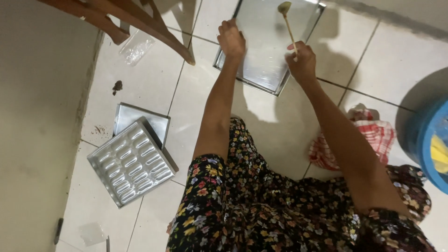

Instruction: The person is greasing and wiping metal baking trays while sitting on the floor.

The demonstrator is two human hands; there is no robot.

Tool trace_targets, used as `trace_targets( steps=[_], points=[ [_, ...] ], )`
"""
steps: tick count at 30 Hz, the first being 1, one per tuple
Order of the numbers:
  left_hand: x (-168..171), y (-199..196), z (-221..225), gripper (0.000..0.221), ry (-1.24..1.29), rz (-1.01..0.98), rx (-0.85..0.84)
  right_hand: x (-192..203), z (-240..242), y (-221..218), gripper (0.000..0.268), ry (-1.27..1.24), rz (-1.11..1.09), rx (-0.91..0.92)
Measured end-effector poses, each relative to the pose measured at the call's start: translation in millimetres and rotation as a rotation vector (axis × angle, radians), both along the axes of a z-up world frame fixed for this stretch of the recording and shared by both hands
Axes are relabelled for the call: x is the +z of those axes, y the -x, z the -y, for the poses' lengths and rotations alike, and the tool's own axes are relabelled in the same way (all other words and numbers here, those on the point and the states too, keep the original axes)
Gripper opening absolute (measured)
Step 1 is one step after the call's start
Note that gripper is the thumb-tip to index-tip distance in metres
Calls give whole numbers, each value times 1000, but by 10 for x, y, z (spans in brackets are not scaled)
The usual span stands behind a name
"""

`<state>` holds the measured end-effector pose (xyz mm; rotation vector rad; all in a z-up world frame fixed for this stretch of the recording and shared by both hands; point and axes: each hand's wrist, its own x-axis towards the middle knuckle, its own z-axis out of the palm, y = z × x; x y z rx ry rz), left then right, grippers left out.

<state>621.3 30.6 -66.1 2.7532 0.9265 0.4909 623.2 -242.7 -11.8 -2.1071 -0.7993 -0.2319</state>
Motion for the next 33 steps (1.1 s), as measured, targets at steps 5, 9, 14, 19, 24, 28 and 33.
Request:
trace_targets(
  steps=[5, 9, 14, 19, 24, 28, 33],
  points=[
    [-253, -21, -44, 45, -78, 108, -10, -78, -90, 56, 43, 116, -133, -148],
    [-242, -32, 17, 40, -95, 102, 37, -65, -51, 122, 38, 109, -124, -178],
    [39, 116, 92, 36, 139, 189, -8, 38, 111, 68, 36, 51, -75, -185],
    [784, 699, 175, 29, 315, 447, -221, 452, 287, 238, 33, -37, 12, -143],
    [729, 1179, 206, 32, 643, 431, -231, 597, 447, 407, 34, -64, 33, -159],
    [713, 1769, 494, 57, 984, 454, -459, 516, 772, 618, 33, -185, -177, -141],
    [1021, 2570, 926, 42, 1332, 365, -130, 576, 1476, 905, 9, 67, 108, -337]
  ],
)
